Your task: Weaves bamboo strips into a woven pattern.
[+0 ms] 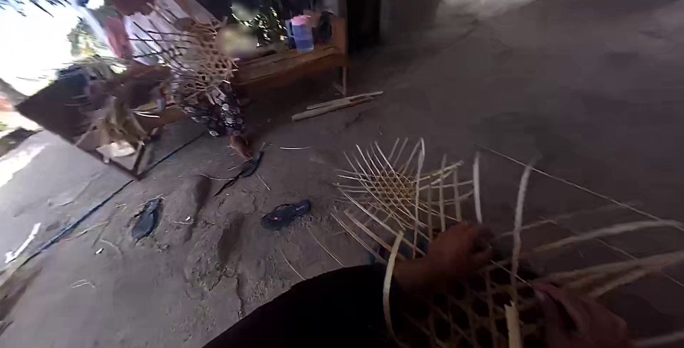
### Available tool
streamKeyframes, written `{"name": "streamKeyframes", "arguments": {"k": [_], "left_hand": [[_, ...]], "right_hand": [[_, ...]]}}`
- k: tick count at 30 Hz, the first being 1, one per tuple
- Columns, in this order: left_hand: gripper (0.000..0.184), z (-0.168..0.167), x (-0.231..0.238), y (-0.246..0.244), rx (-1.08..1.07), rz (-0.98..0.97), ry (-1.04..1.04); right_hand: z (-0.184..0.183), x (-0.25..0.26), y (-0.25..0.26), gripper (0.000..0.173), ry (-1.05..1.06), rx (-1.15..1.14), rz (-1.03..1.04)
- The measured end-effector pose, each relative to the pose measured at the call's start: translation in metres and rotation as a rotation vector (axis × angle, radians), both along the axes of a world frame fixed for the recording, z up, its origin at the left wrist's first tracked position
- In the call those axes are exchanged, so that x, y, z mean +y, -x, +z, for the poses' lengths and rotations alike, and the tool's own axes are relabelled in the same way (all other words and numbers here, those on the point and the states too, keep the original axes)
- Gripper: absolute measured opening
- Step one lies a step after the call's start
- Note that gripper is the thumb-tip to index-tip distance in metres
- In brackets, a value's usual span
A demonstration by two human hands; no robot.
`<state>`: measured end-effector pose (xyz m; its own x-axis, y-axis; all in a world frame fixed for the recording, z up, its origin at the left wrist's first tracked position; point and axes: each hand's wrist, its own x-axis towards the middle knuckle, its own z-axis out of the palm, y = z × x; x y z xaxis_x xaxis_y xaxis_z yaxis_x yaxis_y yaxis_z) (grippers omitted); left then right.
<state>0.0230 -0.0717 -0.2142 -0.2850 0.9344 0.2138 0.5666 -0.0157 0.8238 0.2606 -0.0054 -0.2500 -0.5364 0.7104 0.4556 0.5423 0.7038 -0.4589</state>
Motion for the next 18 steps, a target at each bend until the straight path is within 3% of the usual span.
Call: {"name": "streamKeyframes", "arguments": {"k": [3,6,8,12,16,18], "left_hand": [[0.039,0.01,-0.003,0.0,0.098,0.014,0.083],[0.026,0.024,0.005,-0.004,0.351,-0.107,0.219],[0.029,0.035,0.007,-0.002,0.422,-0.205,0.187],[0.041,0.03,0.022,0.018,0.121,-0.529,0.032],[0.032,0.024,0.049,0.024,-0.262,-0.428,0.39],[0.029,0.035,0.064,0.022,-0.173,-0.416,0.577]], "right_hand": [[0.014,-0.013,0.012,0.023,0.025,0.037,-0.077],[0.016,-0.013,0.013,0.021,0.06,0.027,-0.119],[0.013,-0.014,0.011,0.022,0.099,0.041,-0.121],[0.008,-0.014,0.014,0.019,0.091,0.086,-0.148],[0.008,-0.014,0.014,0.018,0.086,0.079,-0.162],[0.007,-0.014,0.014,0.018,0.054,0.091,-0.16]]}}
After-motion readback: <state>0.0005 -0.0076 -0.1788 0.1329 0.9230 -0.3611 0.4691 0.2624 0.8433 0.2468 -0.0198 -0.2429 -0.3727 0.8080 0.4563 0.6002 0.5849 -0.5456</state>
